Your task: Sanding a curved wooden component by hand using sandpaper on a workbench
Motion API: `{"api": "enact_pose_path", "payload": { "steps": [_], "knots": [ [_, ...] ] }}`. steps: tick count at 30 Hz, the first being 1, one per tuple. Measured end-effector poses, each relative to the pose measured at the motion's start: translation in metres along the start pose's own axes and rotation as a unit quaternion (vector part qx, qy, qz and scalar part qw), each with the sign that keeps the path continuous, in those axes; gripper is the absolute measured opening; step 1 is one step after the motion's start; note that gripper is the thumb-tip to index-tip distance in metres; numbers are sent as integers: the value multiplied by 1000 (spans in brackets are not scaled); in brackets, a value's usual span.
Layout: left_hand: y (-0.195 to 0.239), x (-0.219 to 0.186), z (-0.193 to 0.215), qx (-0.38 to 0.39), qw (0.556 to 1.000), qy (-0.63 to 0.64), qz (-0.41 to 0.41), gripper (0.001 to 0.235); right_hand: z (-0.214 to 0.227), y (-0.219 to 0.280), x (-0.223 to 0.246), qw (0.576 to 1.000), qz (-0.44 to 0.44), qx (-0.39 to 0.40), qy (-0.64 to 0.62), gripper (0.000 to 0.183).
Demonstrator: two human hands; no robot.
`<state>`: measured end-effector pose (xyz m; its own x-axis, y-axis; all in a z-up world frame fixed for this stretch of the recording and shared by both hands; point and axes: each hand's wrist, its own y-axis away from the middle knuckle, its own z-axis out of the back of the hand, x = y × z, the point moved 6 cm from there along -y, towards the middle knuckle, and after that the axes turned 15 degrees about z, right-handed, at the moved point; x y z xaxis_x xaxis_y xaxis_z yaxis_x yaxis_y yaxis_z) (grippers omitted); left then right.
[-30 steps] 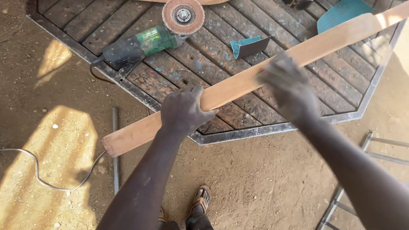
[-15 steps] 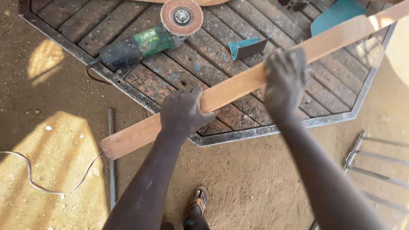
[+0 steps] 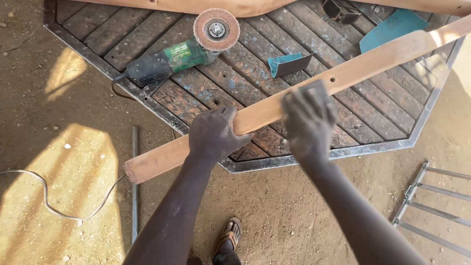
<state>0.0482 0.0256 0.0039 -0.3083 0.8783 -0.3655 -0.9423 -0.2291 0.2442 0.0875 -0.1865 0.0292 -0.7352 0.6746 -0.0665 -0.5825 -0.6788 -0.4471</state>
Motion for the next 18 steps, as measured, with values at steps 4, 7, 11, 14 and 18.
{"api": "enact_pose_path", "payload": {
  "steps": [4,7,11,14,18],
  "knots": [
    [-2,2,-2,-16,1000,-5,-8,67,2,-8,35,996,31,62,-58,55],
    [4,-2,1,-34,999,4,-10,65,1,-6,21,979,79,176,-69,86],
    [2,-5,8,-19,1000,2,4,68,6,-13,6,954,134,258,-75,87],
    [4,-2,5,-15,1000,11,14,63,12,-17,9,955,150,246,-78,82],
    [3,1,3,-36,999,18,14,61,17,-22,10,963,156,199,-93,77]
  ]
}}
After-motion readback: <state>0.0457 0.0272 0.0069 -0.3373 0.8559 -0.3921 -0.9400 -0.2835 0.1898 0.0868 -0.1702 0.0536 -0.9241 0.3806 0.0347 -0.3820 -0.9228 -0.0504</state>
